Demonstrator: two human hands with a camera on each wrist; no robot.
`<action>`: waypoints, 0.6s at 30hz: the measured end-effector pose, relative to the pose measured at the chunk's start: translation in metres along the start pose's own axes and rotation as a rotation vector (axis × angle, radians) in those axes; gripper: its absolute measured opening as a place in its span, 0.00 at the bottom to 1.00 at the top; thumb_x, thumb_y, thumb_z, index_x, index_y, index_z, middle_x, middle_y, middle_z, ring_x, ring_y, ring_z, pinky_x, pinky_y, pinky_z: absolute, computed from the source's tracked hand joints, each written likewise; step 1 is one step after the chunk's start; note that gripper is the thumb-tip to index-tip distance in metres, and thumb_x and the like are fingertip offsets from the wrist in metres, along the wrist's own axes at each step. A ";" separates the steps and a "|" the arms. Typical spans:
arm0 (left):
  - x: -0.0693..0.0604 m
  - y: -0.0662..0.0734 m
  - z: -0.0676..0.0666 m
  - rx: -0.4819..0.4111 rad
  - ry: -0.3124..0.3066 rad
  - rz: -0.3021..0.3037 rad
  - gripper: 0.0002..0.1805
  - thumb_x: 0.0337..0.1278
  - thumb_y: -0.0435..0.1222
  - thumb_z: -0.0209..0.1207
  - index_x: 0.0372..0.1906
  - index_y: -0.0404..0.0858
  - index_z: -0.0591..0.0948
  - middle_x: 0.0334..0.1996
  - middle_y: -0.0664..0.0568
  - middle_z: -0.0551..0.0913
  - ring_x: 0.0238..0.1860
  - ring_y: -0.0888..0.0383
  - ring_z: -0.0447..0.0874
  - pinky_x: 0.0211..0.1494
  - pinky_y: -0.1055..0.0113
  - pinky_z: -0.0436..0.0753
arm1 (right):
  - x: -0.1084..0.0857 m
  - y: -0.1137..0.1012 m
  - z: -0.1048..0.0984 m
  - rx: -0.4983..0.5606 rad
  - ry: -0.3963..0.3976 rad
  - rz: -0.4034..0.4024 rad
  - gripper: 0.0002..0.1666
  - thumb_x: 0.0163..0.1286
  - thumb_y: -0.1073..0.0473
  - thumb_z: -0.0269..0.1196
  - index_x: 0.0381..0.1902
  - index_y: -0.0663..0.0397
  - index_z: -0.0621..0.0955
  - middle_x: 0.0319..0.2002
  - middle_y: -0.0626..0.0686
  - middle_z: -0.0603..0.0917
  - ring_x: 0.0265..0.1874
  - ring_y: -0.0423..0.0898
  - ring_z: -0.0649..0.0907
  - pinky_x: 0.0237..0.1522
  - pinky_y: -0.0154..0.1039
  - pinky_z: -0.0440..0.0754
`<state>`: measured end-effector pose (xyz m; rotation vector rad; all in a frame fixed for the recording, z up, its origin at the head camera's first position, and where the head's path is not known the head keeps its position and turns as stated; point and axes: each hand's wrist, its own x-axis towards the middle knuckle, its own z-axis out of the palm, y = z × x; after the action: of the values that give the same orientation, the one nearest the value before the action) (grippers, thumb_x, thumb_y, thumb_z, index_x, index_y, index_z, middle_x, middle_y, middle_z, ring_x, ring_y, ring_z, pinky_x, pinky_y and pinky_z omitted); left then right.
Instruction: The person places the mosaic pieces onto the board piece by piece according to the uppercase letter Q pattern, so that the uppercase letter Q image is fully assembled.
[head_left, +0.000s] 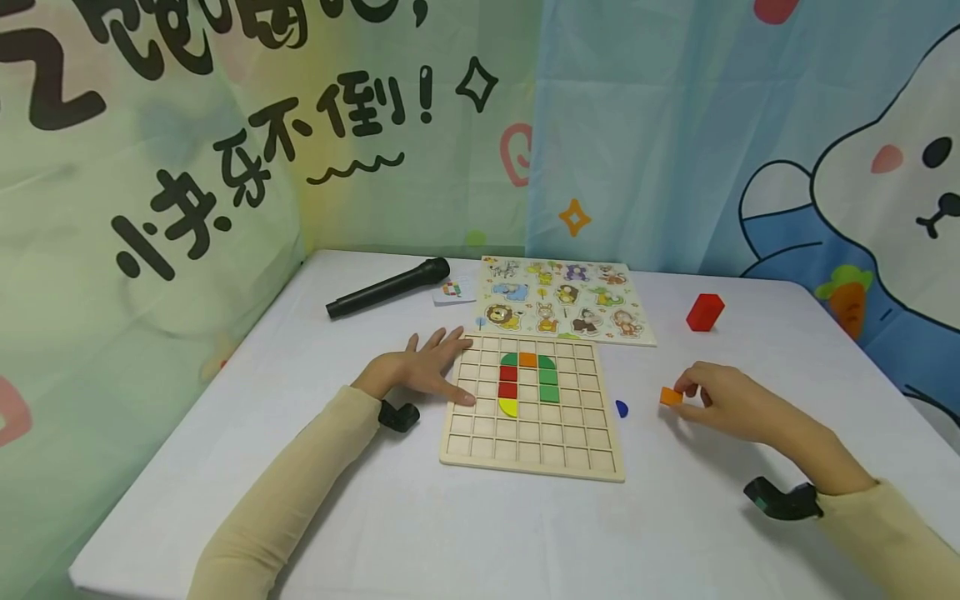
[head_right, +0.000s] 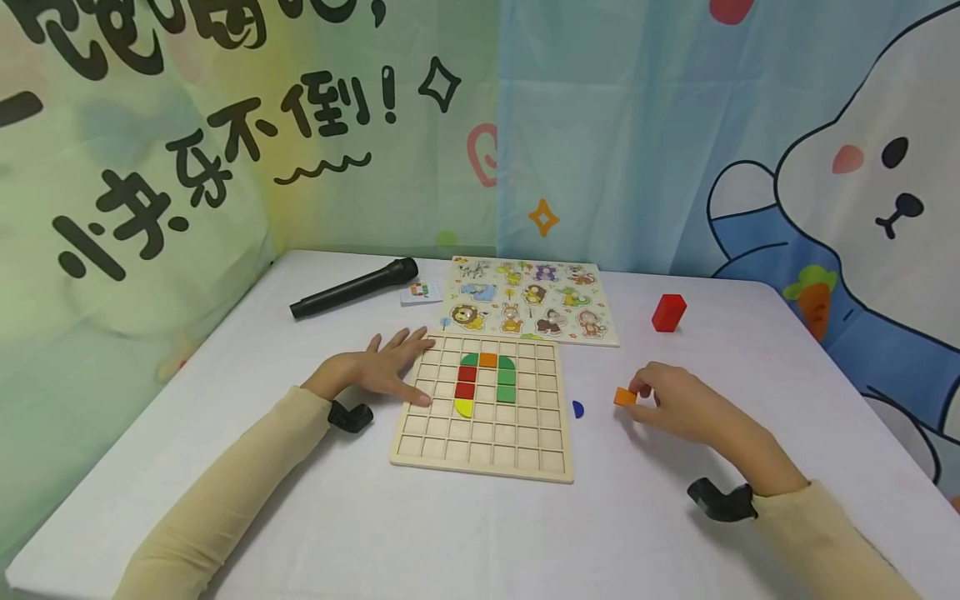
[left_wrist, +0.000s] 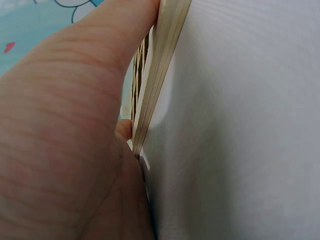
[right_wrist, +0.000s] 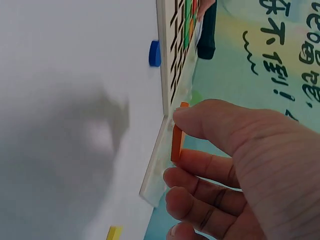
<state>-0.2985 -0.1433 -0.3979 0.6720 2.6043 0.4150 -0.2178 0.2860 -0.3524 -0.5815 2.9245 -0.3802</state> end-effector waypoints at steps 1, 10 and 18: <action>0.000 0.000 0.000 0.000 0.000 0.000 0.63 0.45 0.69 0.61 0.79 0.48 0.43 0.79 0.51 0.31 0.78 0.48 0.24 0.73 0.37 0.28 | 0.001 -0.004 0.001 -0.003 -0.001 -0.006 0.16 0.59 0.57 0.70 0.42 0.60 0.82 0.34 0.50 0.80 0.29 0.43 0.74 0.28 0.31 0.77; 0.001 -0.001 0.000 0.002 -0.002 0.000 0.62 0.46 0.68 0.61 0.79 0.48 0.43 0.79 0.52 0.31 0.78 0.47 0.24 0.74 0.37 0.29 | 0.009 -0.038 0.005 -0.022 -0.018 -0.070 0.14 0.60 0.55 0.70 0.41 0.56 0.82 0.34 0.48 0.80 0.29 0.41 0.74 0.29 0.31 0.77; -0.001 0.000 -0.001 -0.004 -0.002 0.001 0.62 0.46 0.68 0.62 0.79 0.48 0.43 0.79 0.52 0.30 0.78 0.48 0.24 0.73 0.37 0.28 | 0.016 -0.063 0.013 -0.017 -0.038 -0.127 0.14 0.61 0.53 0.69 0.41 0.54 0.83 0.34 0.47 0.79 0.28 0.40 0.73 0.29 0.31 0.76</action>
<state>-0.2976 -0.1438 -0.3969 0.6726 2.6008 0.4195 -0.2076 0.2210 -0.3489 -0.7706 2.8659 -0.3542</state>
